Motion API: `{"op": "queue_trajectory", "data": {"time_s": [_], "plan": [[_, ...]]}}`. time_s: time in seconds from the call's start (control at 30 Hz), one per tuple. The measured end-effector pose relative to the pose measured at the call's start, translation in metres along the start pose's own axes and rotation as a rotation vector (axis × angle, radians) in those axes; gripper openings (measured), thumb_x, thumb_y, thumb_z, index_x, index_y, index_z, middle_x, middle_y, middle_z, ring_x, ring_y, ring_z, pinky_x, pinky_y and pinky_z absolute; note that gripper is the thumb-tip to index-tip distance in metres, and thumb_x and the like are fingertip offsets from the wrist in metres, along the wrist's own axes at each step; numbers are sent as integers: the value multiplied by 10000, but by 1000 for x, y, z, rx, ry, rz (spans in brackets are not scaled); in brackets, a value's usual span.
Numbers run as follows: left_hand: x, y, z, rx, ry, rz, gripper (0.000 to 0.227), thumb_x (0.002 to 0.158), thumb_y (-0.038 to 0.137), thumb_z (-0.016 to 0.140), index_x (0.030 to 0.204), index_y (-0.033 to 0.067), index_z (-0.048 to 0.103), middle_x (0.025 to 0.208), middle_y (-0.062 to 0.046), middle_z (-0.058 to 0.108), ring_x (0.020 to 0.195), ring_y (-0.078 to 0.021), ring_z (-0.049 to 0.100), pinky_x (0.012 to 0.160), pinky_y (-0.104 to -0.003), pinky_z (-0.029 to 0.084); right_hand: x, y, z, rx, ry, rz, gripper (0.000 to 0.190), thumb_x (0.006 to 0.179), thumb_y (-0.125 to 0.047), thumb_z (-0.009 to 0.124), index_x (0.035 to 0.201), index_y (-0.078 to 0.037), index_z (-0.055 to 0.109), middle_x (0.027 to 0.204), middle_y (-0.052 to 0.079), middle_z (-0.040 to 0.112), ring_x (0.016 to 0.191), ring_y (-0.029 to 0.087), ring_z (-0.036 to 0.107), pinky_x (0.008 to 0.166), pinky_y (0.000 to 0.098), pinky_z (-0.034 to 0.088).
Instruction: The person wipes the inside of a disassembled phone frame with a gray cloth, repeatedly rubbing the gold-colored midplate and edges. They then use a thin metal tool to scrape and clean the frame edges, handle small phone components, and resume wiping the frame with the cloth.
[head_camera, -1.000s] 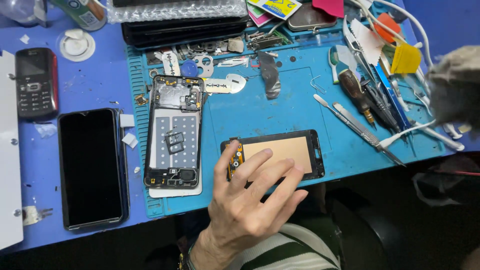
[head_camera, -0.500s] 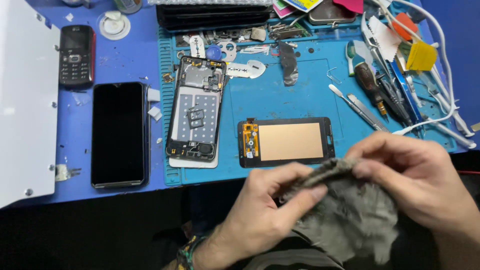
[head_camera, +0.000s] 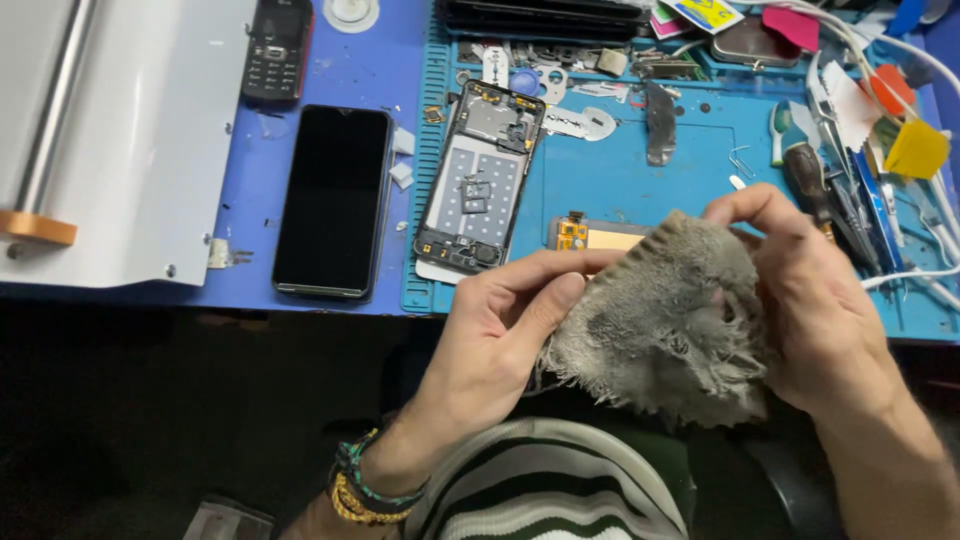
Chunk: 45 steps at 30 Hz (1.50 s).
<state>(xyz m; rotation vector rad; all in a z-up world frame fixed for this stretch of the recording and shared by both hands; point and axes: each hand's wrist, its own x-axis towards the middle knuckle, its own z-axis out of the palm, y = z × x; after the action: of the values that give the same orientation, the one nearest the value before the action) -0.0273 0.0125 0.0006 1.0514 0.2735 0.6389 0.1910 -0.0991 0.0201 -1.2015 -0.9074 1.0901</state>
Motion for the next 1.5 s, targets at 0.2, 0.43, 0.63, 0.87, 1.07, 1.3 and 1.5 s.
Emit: {"op": "queue_trajectory", "data": {"time_s": [0.2,0.43,0.63,0.87,1.07,1.3,1.5], "plan": [[-11,-9,-12,-173,27,-10,340,1086,193,455,1267,-35,632,1118,-102,648,963,-107,588,874,-241,509,11,-10,40,-308,12,78,554,734,5,772,1258,-10,595,1021,162,774,769,204,720,652,294,598],[-34,-7,-31,-2,38,-137,55,928,10,699,964,30,662,800,1,629,717,-53,512,681,-198,420,60,-55,74,-688,-218,-21,457,752,-98,813,1198,-99,714,700,76,878,492,107,716,365,231,431],[-43,18,-40,219,123,-96,117,936,82,728,1002,-14,723,777,-13,706,604,-34,540,567,-185,449,208,-70,110,-981,-334,-722,431,1025,-63,713,1355,74,471,1151,248,699,1024,324,735,827,391,646],[-54,41,-51,304,109,-80,317,973,256,658,1073,-29,754,883,-48,747,747,-79,597,700,-222,485,309,-47,143,-1120,-202,-1005,255,1138,-179,669,1137,76,688,809,155,666,527,209,585,374,321,468],[-60,50,-60,178,79,-120,285,981,210,658,1099,-36,743,859,-46,723,707,-57,574,662,-202,451,316,-41,144,-1073,-106,-1033,352,1179,-250,544,1059,60,661,751,120,564,511,186,465,373,315,345],[-63,51,-72,242,254,92,205,969,124,656,1057,-41,740,764,0,677,607,-38,503,556,-198,406,299,-59,138,-1033,-25,-1030,524,1230,-343,390,961,38,628,677,74,437,490,155,316,371,305,192],[-72,67,-73,255,297,139,277,1009,193,585,1054,-38,732,719,39,585,589,-26,401,507,-202,301,85,-59,111,-670,-250,-553,757,1010,-634,313,1351,37,397,1215,227,585,1084,315,654,1057,482,587]]}}
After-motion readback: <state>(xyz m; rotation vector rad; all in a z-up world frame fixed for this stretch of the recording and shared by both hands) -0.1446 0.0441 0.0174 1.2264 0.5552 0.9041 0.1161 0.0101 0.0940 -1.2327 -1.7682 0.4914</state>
